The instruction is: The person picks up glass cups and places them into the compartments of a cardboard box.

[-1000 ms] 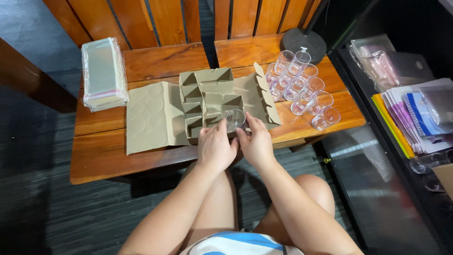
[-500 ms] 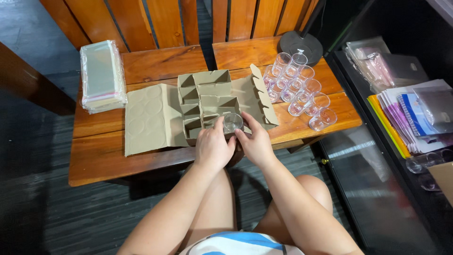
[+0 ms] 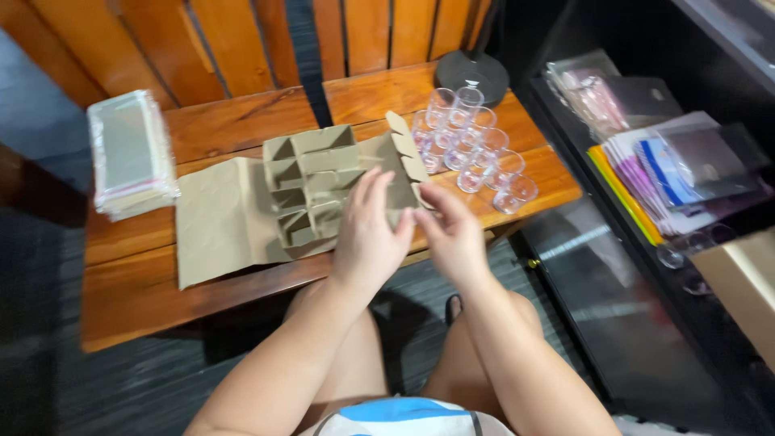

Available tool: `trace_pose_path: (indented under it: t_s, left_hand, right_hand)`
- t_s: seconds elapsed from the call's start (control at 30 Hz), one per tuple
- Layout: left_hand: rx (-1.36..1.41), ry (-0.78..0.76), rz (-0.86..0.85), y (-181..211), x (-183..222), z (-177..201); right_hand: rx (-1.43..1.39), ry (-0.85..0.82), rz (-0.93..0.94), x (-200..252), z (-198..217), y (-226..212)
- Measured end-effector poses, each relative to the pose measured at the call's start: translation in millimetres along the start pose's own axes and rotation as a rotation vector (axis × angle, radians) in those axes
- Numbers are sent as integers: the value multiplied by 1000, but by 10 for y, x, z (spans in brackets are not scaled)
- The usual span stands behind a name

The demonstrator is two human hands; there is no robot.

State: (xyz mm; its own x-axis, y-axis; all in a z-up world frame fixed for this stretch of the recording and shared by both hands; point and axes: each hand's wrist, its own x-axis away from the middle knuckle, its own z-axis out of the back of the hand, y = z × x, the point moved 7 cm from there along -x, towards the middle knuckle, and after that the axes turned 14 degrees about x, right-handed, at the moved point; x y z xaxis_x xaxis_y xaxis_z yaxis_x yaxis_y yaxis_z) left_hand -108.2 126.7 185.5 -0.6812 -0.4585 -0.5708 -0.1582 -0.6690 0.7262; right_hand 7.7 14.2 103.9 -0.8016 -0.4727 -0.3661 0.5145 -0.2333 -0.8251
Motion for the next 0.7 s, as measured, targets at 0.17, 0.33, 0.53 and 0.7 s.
trace_pose_path:
  t_s: [0.17,0.33,0.53,0.7]
  left_hand:
    - [331,-90,-47,209,-135,-807]
    - [329,-235,162,-434,25,-2093]
    - [403,-261,358,-756,97,-2758]
    - [437,-253,425,-615,64,-2749]
  right_hand:
    - [5,271,-10,-78,985,305]
    - [92,464,-163,-62,1587,1057]
    - [90,391,-316,-112,1562,1801]
    - [36,280,-410,-171,1403,1666]
